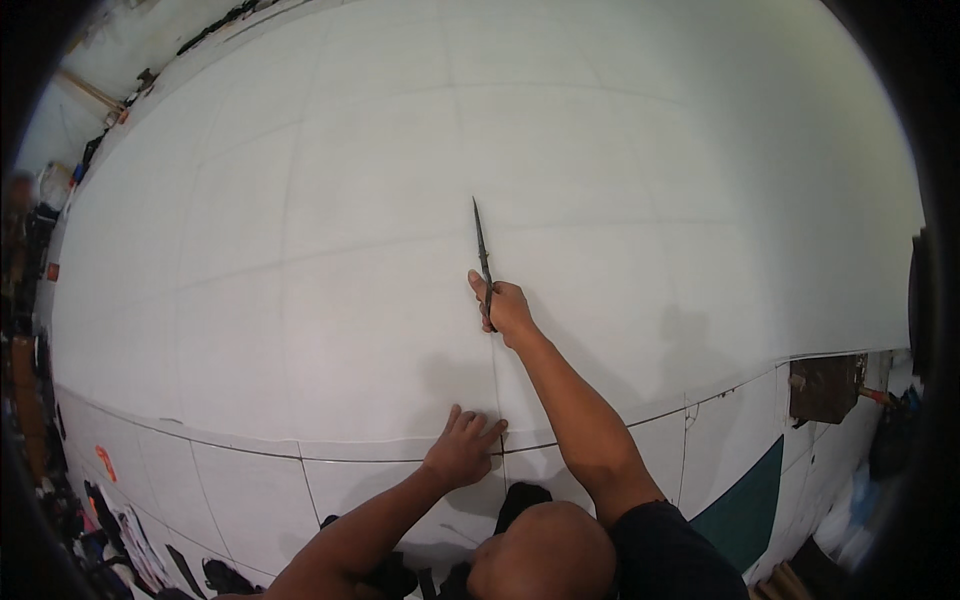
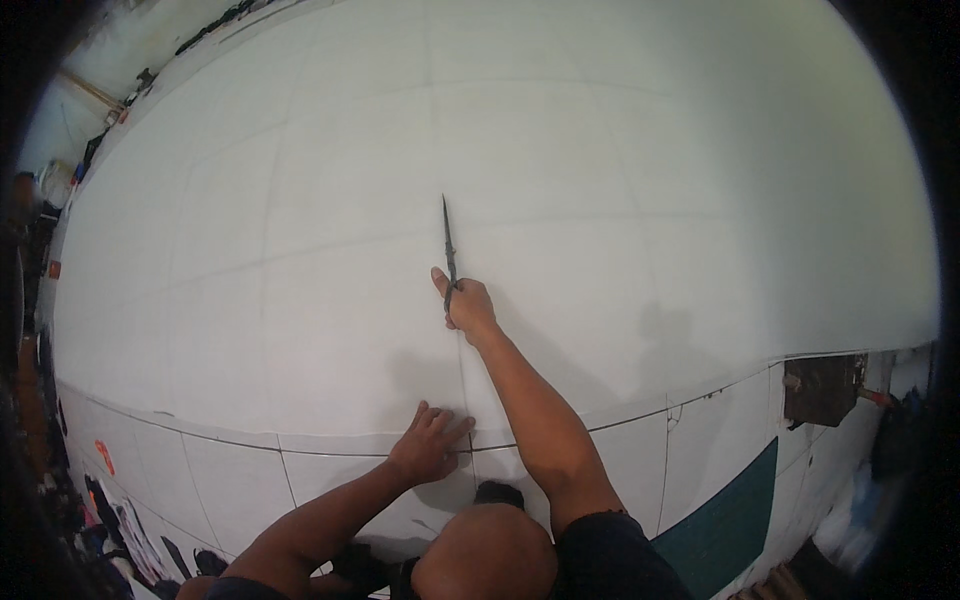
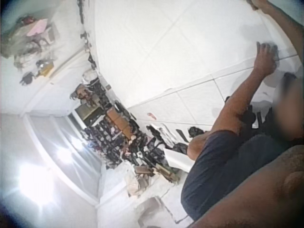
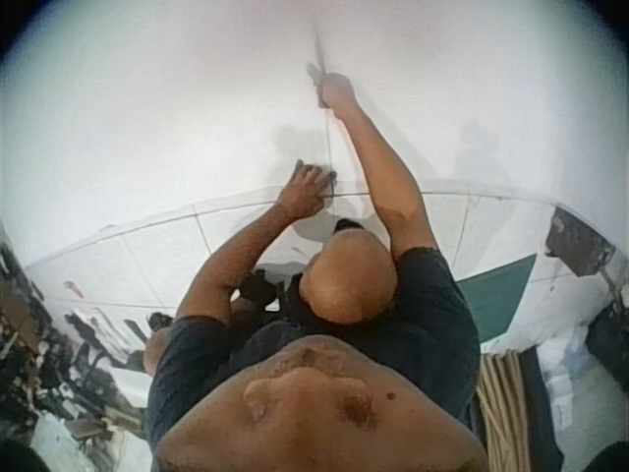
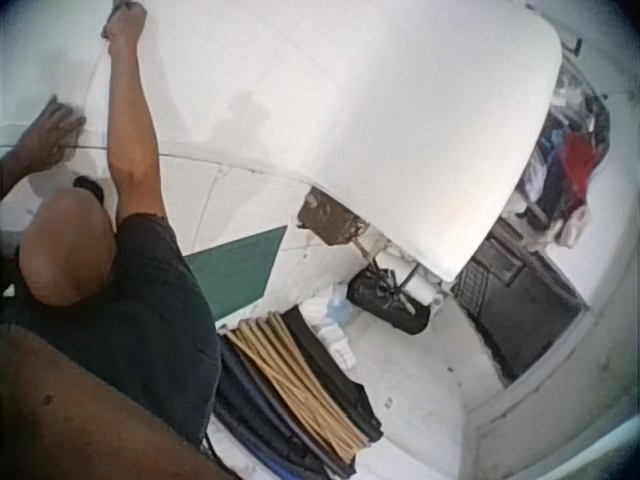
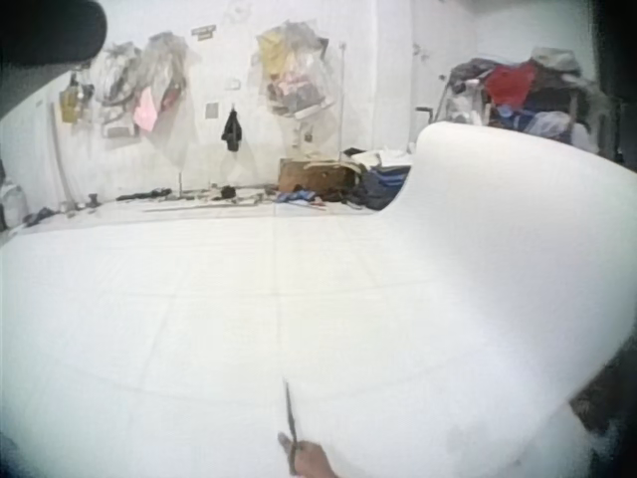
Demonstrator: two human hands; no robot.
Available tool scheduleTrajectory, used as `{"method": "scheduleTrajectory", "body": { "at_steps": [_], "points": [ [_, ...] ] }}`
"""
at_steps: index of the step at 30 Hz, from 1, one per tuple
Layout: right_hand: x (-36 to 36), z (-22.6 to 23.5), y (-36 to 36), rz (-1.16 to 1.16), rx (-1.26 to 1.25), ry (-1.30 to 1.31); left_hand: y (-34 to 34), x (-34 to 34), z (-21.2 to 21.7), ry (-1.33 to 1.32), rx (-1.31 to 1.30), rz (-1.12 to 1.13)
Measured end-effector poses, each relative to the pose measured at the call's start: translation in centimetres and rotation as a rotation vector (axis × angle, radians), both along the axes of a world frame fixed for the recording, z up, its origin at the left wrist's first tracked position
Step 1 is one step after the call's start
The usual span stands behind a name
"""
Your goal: The person cuts a large sheet of white foam using shears, rolls it up, moves to a different section, and prepares to cut again.
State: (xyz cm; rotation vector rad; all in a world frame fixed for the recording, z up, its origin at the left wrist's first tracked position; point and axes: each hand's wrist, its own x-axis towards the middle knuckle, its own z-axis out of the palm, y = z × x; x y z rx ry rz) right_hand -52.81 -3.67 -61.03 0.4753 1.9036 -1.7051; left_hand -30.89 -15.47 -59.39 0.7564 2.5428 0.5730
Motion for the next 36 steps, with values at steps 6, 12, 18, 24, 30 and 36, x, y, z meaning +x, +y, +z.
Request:
{"method": "scheduleTrajectory", "body": {
  "at_steps": [6, 12, 18, 24, 30, 36],
  "points": [
    [-1.2, 0.5, -0.3, 0.044, 0.034, 0.004, -0.2, -0.2, -0.1, -0.021, 0.035, 0.020],
    [-6.7, 0.6, -1.3, -0.012, -0.012, -0.040, 0.4, -0.4, -0.9, -0.024, -0.049, 0.004],
    [-7.4, 0.0, -1.3, 0.018, -0.038, -0.013, -0.1, -0.3, -0.8, -0.007, 0.034, 0.034],
    [-11.0, 0.9, -2.3, 0.029, -0.132, -0.149, 0.0, -0.4, -1.1, -0.018, 0.026, 0.030],
    [-11.0, 0.0, -1.8, 0.047, -0.032, -0.040, 0.1, -0.2, -1.5, -0.003, 0.055, 0.045],
    [-14.2, 0.9, -2.9, -0.006, -0.125, -0.076, 0.0, -0.2, -1.2, -0.034, 0.079, 0.069]
  ]
}}
